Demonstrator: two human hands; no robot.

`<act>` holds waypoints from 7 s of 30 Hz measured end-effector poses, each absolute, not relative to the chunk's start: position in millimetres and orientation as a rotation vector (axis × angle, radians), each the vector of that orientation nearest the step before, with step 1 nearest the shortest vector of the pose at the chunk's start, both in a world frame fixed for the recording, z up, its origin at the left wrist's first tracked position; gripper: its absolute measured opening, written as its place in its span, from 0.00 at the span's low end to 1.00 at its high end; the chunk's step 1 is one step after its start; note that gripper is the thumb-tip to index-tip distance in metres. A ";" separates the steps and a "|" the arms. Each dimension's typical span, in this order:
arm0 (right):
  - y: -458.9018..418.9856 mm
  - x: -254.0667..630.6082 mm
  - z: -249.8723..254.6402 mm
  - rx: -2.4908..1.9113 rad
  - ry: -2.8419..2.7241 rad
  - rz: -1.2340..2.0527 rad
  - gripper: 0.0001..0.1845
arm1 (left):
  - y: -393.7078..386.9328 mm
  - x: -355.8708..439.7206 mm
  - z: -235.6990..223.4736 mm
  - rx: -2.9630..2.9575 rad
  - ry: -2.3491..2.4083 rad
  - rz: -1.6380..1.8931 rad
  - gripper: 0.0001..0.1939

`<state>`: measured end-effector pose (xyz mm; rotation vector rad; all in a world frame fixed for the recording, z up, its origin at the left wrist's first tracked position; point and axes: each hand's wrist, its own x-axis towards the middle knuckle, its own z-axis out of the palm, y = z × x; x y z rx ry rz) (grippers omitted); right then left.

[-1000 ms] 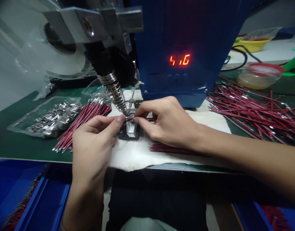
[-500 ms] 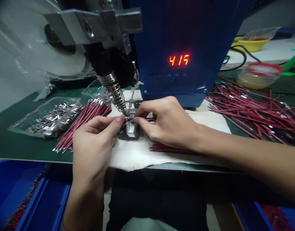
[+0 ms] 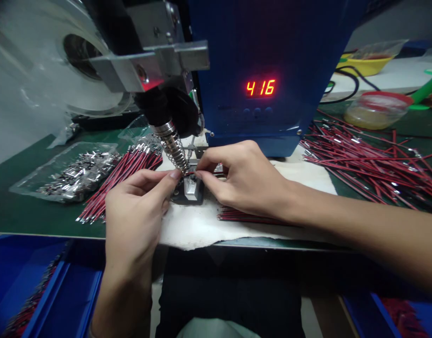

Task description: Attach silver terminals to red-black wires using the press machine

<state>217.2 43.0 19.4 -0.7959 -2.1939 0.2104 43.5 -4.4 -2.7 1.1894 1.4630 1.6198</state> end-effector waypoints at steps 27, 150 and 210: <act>41.3 217.7 19.4 -0.866 -2.204 0.253 0.05 | -4.7 42.7 -2.0 1.184 1.462 1.595 0.11; 50.6 224.8 23.9 -0.591 -2.404 0.173 0.06 | -12.6 37.5 -3.9 1.332 1.521 1.524 0.11; 52.4 231.9 35.9 -0.631 -2.478 0.286 0.06 | -11.1 37.5 -5.1 1.314 1.403 1.554 0.10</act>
